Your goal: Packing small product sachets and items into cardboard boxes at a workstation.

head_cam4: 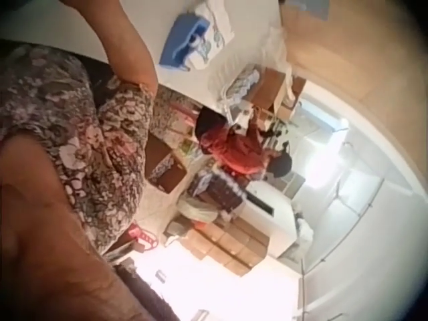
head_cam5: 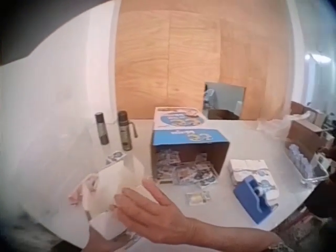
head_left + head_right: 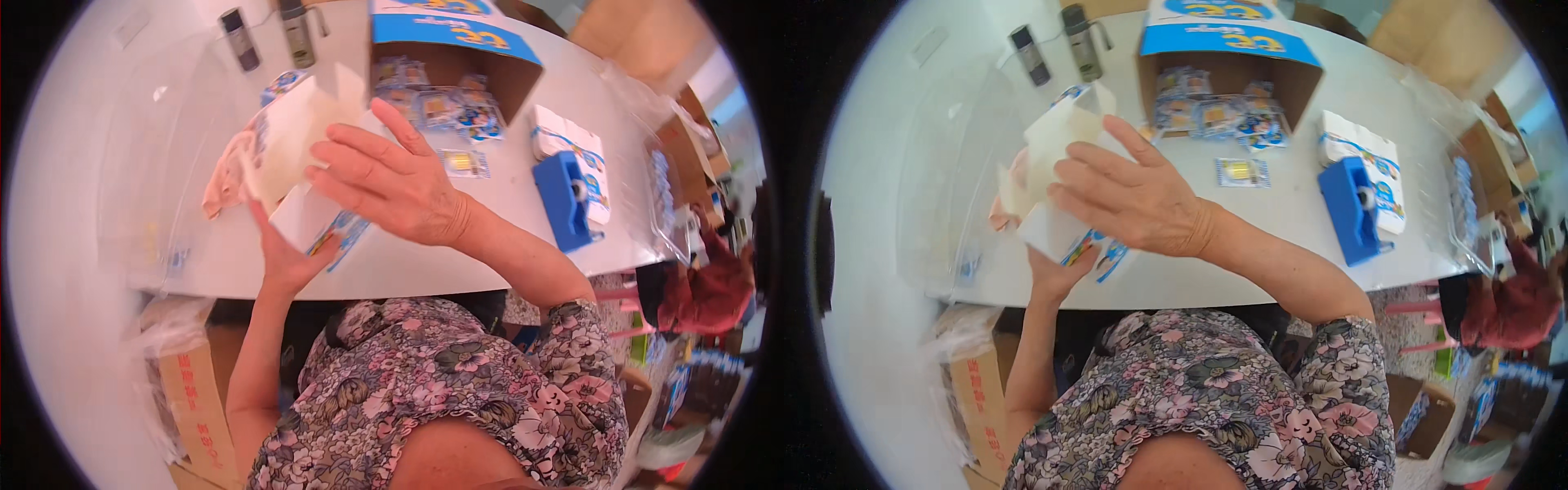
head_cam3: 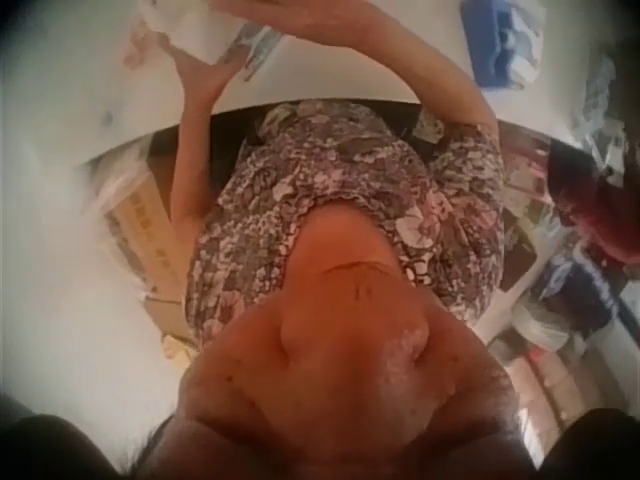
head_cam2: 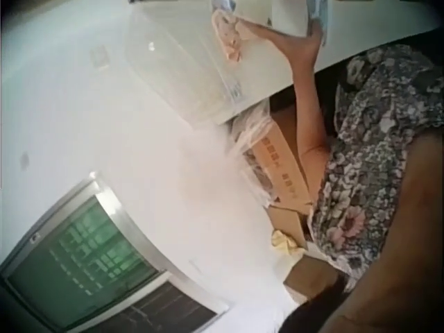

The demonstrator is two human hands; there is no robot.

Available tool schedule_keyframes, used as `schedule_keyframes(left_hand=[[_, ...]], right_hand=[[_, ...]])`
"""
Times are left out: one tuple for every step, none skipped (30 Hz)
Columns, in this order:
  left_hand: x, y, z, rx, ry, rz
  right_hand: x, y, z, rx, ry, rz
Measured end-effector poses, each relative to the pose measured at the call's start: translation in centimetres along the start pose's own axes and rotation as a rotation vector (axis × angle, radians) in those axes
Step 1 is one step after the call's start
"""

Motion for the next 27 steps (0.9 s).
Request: schedule_keyframes(left_hand=[[0.1,-0.1,0.0,0.015,-0.04,0.014],[0.6,0.2,0.3,-0.021,-0.059,-0.034],[0.9,-0.3,0.3,0.004,-0.044,-0.051],[0.9,0.2,0.5,0.11,-0.081,0.111],[0.5,1.2,1.2,0.208,-0.14,0.276],[0.3,1.1,1.2,0.225,-0.147,0.257],[0.2,1.5,0.5,0.241,-0.076,0.27],[0.1,1.7,-0.4,0.254,-0.005,0.286],[0.4,2.0,-0.3,0.262,-0.019,0.279],[0.8,2.6,-0.6,0.208,0.003,0.299],[0.7,3.0,-0.8,0.152,0.034,0.311],[0.3,2.7,-0.3,0.243,-0.119,0.391],[0.5,2.3,-0.4,0.245,-0.123,0.377],[0.9,1.6,-0.6,0.27,-0.113,0.337],[1.2,1.1,-0.7,0.295,-0.103,0.296],[1.3,0.6,-0.9,0.321,-0.092,0.255],[1.1,-0.2,-0.4,0.317,-0.111,0.259],[0.0,-1.8,-0.4,0.277,-0.109,0.201],[-1.0,-3.1,-0.5,0.238,-0.108,0.143],[-1.3,-1.8,-0.5,0.267,-0.055,0.23],[-1.0,-1.2,0.0,0.27,-0.076,0.222],[-0.6,1.3,-0.1,0.418,-0.022,0.374],[-0.9,3.5,-0.4,0.567,0.041,0.533],[-0.7,3.2,-0.5,0.57,0.028,0.534],[-0.6,2.7,0.8,0.698,-0.122,0.59],[-0.5,2.2,2.2,0.828,-0.262,0.642],[-0.3,2.4,2.1,0.833,-0.261,0.643]], right_hand=[[-0.4,-0.3,1.1,0.035,0.01,-0.012],[-1.0,0.7,3.0,0.146,-0.057,0.09],[-1.3,1.5,4.6,0.257,-0.126,0.188],[-1.3,0.9,5.5,0.277,-0.187,0.153],[-1.4,0.8,5.8,0.306,-0.181,0.16],[-1.9,0.8,7.4,0.346,-0.31,0.188],[-2.5,0.6,8.7,0.383,-0.44,0.216],[-2.7,0.1,9.8,0.459,-0.638,0.229],[-2.7,0.4,9.8,0.471,-0.631,0.241],[-2.6,0.0,9.6,0.441,-0.598,0.171],[-2.4,-0.6,9.3,0.415,-0.572,0.093],[-1.9,-0.4,9.3,0.428,-0.575,0.099],[-0.7,-0.3,8.2,0.375,-0.47,0.031],[0.0,-0.4,7.2,0.314,-0.364,-0.035],[-1.0,-0.5,8.0,0.32,-0.365,-0.029],[-3.3,-0.2,10.8,0.424,-0.555,0.074],[-5.3,0.4,12.9,0.516,-0.74,0.192],[-5.3,0.4,13.3,0.524,-0.736,0.201],[-6.1,0.2,14.3,0.594,-0.85,0.227],[-7.1,-0.2,15.4,0.663,-0.965,0.258],[-7.1,0.3,15.7,0.677,-0.959,0.277],[-6.9,0.5,15.9,0.701,-0.968,0.262],[-6.5,0.1,16.0,0.722,-0.977,0.236],[-6.3,-0.1,16.2,0.728,-0.969,0.245],[-6.4,-0.1,16.6,0.671,-0.989,0.264],[-6.4,0.2,17.2,0.609,-1.012,0.27],[-6.6,0.4,17.0,0.61,-1.008,0.267]])
Point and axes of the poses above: each hand's wrist, its own x-axis towards the middle knuckle, its own z-axis out of the palm, y = z × x, the point moved 10 cm from there along x, towards the middle knuckle, and after that the axes turned 10 degrees about z, right-handed, at the moved point
